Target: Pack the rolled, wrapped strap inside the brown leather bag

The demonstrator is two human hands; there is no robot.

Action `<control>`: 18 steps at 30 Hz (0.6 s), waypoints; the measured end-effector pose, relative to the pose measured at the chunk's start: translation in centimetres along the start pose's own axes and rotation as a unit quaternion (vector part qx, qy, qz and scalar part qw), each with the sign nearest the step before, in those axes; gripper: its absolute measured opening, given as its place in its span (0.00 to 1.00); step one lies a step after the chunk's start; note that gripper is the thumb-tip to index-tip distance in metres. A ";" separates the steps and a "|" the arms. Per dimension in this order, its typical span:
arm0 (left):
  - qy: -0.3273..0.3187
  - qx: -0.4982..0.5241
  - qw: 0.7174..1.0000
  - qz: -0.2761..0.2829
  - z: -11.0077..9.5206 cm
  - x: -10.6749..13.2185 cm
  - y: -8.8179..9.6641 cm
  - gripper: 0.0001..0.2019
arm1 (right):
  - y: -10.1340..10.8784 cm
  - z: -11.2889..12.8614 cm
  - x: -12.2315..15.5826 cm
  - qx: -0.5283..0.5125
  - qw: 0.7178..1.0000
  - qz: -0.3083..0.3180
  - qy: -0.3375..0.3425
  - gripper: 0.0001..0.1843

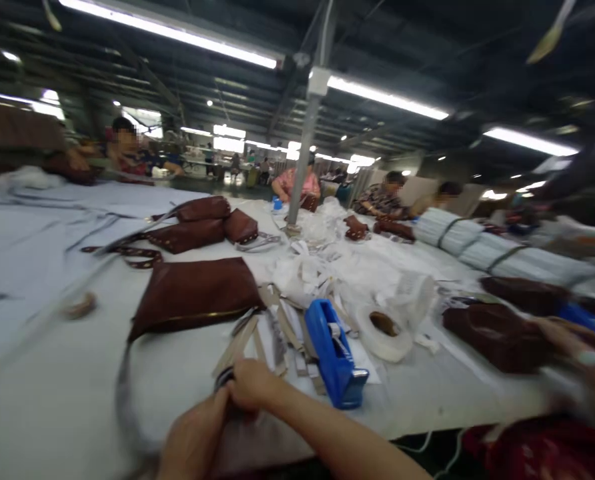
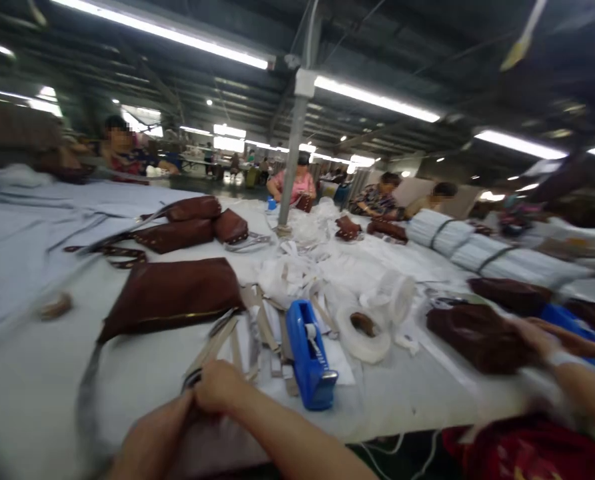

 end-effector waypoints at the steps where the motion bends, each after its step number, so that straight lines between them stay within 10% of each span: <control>1: 0.006 -0.002 1.000 0.031 0.3 1.2 0.2 0.14 | -0.2 -0.2 0.5 -0.005 1.000 0.007 0.005 0.19; 10: -0.110 -0.058 0.980 0.153 2.4 2.8 2.8 0.10 | -0.8 1.5 -0.1 0.051 0.990 0.043 0.125 0.16; 18: 0.022 -0.019 0.988 0.151 -0.2 2.7 1.9 0.10 | -1.8 0.4 -0.1 0.048 0.993 0.059 0.090 0.24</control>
Point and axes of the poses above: each hand's wrist, its own x-axis away from the middle knuckle, its own y-axis out of the back of the hand, z = x × y, the point moved 7 cm from there along -x, towards the middle knuckle, and after that the axes turned 6 degrees about -y, right-handed, at the moved point
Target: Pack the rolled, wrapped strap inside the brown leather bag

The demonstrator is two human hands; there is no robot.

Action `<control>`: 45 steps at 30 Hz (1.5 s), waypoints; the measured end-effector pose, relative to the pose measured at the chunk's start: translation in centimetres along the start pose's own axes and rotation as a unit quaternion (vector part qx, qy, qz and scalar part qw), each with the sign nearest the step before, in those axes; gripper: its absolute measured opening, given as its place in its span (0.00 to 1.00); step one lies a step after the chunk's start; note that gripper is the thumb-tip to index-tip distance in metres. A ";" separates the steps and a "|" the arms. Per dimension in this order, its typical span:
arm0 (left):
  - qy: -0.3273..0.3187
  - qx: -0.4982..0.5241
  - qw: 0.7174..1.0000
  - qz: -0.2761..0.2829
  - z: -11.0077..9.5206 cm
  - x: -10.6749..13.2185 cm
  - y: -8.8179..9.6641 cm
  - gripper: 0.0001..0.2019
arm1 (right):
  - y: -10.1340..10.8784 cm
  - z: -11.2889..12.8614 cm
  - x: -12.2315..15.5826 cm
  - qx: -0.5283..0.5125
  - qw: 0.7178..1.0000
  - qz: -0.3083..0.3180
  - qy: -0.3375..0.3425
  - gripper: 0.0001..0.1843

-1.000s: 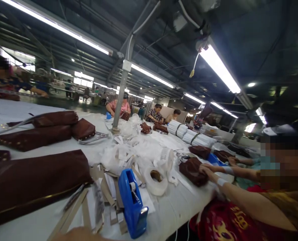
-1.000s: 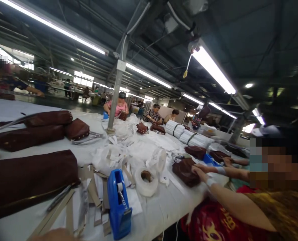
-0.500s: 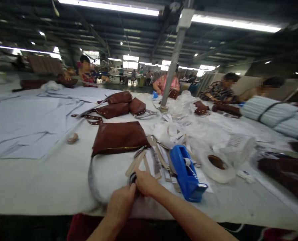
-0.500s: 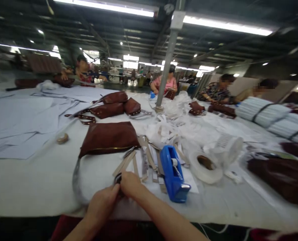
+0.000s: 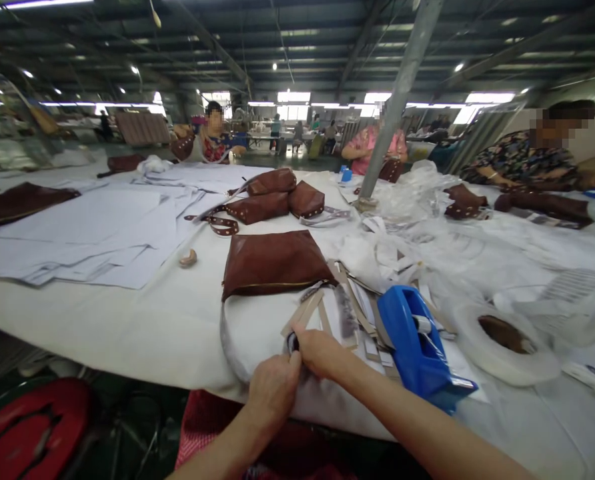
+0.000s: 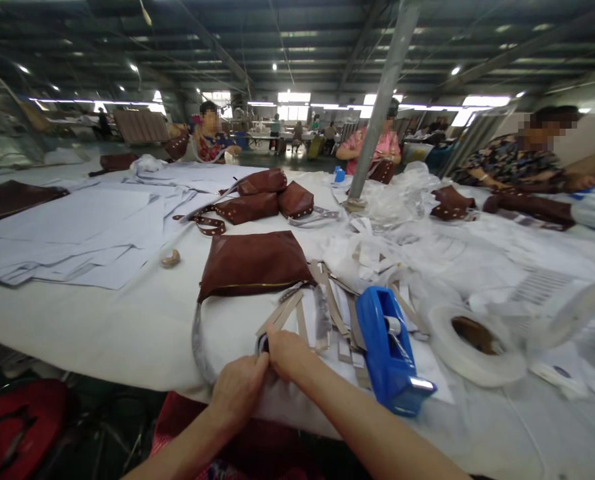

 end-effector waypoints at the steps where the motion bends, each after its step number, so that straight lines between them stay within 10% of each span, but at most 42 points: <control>1: -0.010 0.009 1.000 0.004 0.0 0.1 0.1 0.09 | -0.1 0.2 0.1 0.013 1.000 0.001 0.014 0.26; 7: -0.083 -0.024 0.996 0.005 1.7 0.2 0.5 0.16 | 0.6 0.9 -0.2 0.044 0.997 0.011 0.056 0.29; 14: -0.002 0.004 0.999 -0.033 -1.0 -0.3 -0.1 0.10 | -0.4 -1.7 0.9 -0.212 0.972 0.075 -0.068 0.24; 22: -0.055 -0.035 0.998 0.015 1.8 0.7 1.3 0.16 | 1.4 1.1 0.6 0.012 0.997 -0.018 0.068 0.16; 31: 0.025 0.007 0.999 -0.019 -0.4 0.2 -0.3 0.10 | 0.7 -0.4 0.3 -0.043 0.998 -0.005 -0.041 0.18; 38: -0.022 -0.017 0.999 0.016 1.9 0.7 1.0 0.19 | 0.8 1.1 -0.3 0.045 0.994 -0.003 0.096 0.17; 45: 0.026 -0.004 1.000 -0.017 0.8 0.1 0.3 0.12 | 0.6 -0.2 0.3 -0.090 0.996 -0.012 -0.022 0.18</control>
Point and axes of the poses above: each hand's wrist, its own x-axis away from the middle knuckle, its own y-axis out of the back of the hand, z = x × y, the point moved 7 cm from there along -x, towards the middle knuckle, and after that the axes turned 6 degrees about -y, right-handed, at the moved point
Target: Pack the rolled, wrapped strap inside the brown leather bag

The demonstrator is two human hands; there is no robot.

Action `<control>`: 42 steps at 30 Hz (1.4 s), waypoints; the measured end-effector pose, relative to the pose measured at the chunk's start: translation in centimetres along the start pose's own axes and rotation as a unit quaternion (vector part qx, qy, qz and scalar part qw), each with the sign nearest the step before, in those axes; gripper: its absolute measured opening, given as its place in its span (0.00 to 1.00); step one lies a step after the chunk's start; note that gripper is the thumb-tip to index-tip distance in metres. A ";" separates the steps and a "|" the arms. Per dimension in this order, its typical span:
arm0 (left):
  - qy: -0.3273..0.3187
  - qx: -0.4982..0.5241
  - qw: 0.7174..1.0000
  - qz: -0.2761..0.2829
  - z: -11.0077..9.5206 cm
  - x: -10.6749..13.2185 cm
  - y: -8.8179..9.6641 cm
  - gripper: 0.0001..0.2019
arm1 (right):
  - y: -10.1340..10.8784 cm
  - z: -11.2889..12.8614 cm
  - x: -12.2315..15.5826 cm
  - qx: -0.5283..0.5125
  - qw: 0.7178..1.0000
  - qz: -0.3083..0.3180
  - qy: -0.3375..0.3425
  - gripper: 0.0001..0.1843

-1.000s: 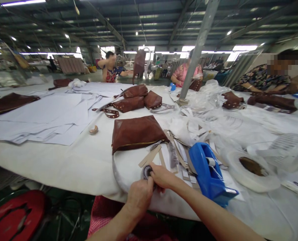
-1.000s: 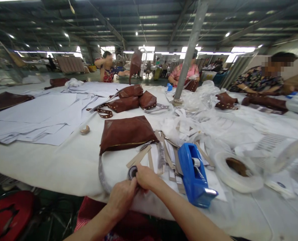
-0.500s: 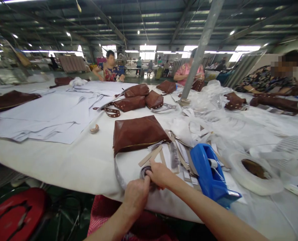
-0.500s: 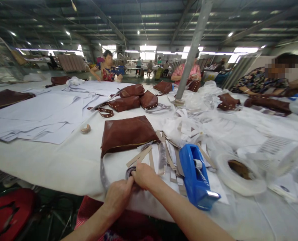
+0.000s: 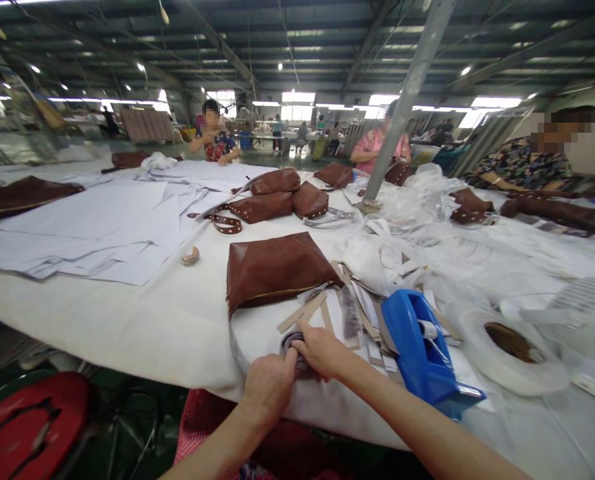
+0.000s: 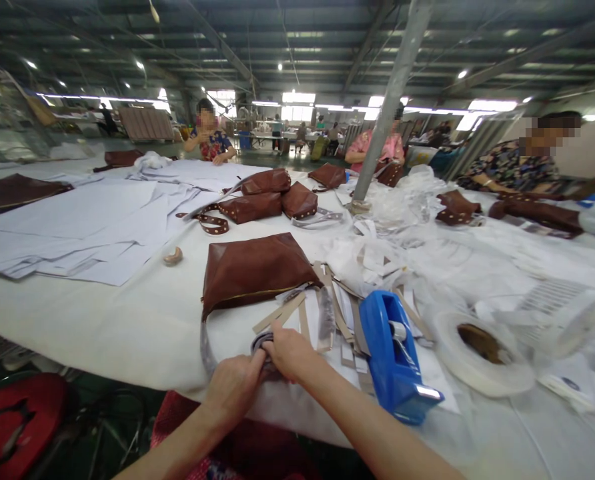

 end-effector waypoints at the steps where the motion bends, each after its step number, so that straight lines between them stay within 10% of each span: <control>1: 0.009 0.006 1.000 -0.001 -0.3 0.0 -0.1 0.12 | -0.2 -0.3 0.2 -0.006 1.000 0.003 -0.021 0.17; 9: -0.081 -0.026 0.996 0.011 1.2 0.4 0.6 0.14 | 0.0 0.8 -0.2 0.098 0.992 -0.015 0.081 0.15; 17: 0.009 0.005 1.000 -0.007 -0.8 0.2 -0.3 0.10 | -0.7 -0.1 -0.6 0.002 0.999 0.030 -0.026 0.16; 26: -0.158 -0.065 0.985 -0.012 2.2 0.6 0.8 0.08 | 0.1 0.9 -0.9 0.040 0.996 0.009 0.076 0.14; 31: -0.088 -0.038 0.994 -0.053 1.2 -0.1 0.2 0.09 | -1.3 -0.5 -0.6 -0.143 0.985 0.074 -0.053 0.20; 42: -0.009 -0.068 0.997 -0.047 1.8 -0.1 2.3 0.14 | -0.4 1.2 -1.1 0.024 0.999 -0.014 0.022 0.16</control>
Point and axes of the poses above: each hand's wrist, its own x-axis away from the middle knuckle, its own y-axis out of the back of the hand, z = x × y, the point moved 7 cm from there along -x, towards the middle knuckle, and after that the axes turned 6 degrees about -y, right-handed, at the moved point
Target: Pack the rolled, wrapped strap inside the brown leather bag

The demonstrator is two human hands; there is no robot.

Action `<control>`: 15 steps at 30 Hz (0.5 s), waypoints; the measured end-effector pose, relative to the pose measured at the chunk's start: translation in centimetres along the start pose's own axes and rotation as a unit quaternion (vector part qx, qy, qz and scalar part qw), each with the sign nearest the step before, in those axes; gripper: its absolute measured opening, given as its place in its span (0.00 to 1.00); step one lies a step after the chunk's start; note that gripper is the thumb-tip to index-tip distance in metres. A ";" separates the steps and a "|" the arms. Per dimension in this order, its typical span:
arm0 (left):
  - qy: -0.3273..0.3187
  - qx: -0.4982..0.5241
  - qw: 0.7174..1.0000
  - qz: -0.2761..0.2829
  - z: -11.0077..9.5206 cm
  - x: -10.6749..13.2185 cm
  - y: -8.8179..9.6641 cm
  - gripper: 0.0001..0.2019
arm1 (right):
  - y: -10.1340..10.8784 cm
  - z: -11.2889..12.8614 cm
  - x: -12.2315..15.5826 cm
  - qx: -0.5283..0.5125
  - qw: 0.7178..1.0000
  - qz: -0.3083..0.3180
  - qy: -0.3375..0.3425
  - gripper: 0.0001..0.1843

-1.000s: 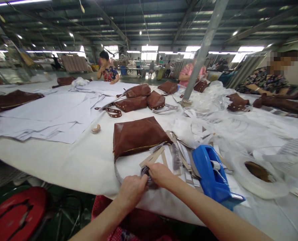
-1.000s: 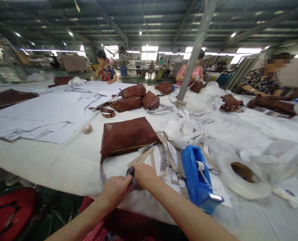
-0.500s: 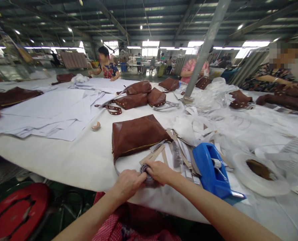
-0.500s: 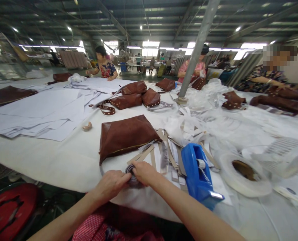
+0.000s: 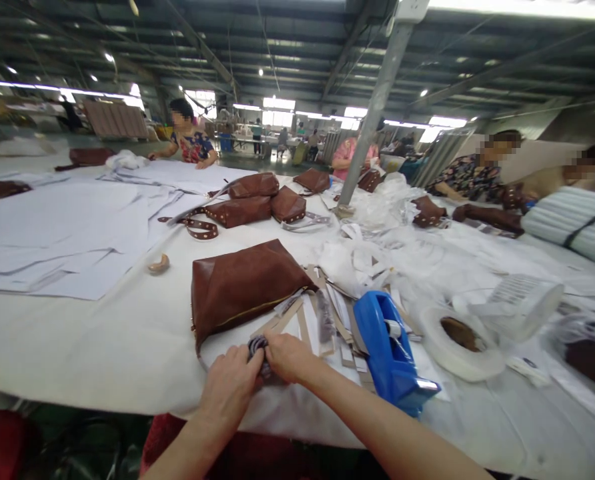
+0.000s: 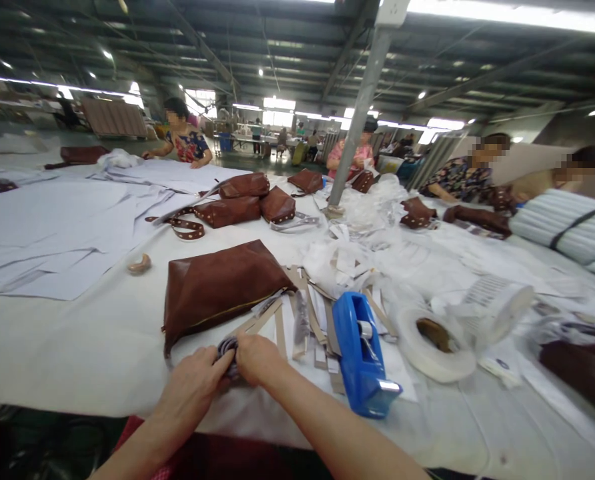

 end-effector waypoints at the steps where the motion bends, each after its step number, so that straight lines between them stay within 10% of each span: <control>1: -0.012 -0.009 1.000 -0.022 -0.4 -0.2 0.2 0.12 | 0.1 0.0 0.1 -0.009 1.000 -0.003 -0.004 0.17; 6: -0.132 0.003 0.987 -0.091 -2.1 -0.8 -0.4 0.13 | 3.0 -2.2 1.0 -0.070 0.997 -0.005 0.018 0.17; 10: -0.146 0.058 0.985 -0.065 -1.5 -0.9 -1.2 0.13 | 7.7 -7.7 2.2 0.102 0.986 -0.133 -0.016 0.24; 15: -0.142 0.075 0.986 -0.050 -1.4 -0.9 -1.0 0.13 | 6.8 -10.5 2.4 0.253 0.948 -0.160 0.110 0.22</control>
Point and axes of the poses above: each hand's wrist, its own x-axis away from the middle knuckle, its own y-axis out of the back of the hand, z = x × y, the point moved 7 cm from there along -x, towards the middle knuckle, and after that the axes turned 6 degrees about -y, right-handed, at the moved point
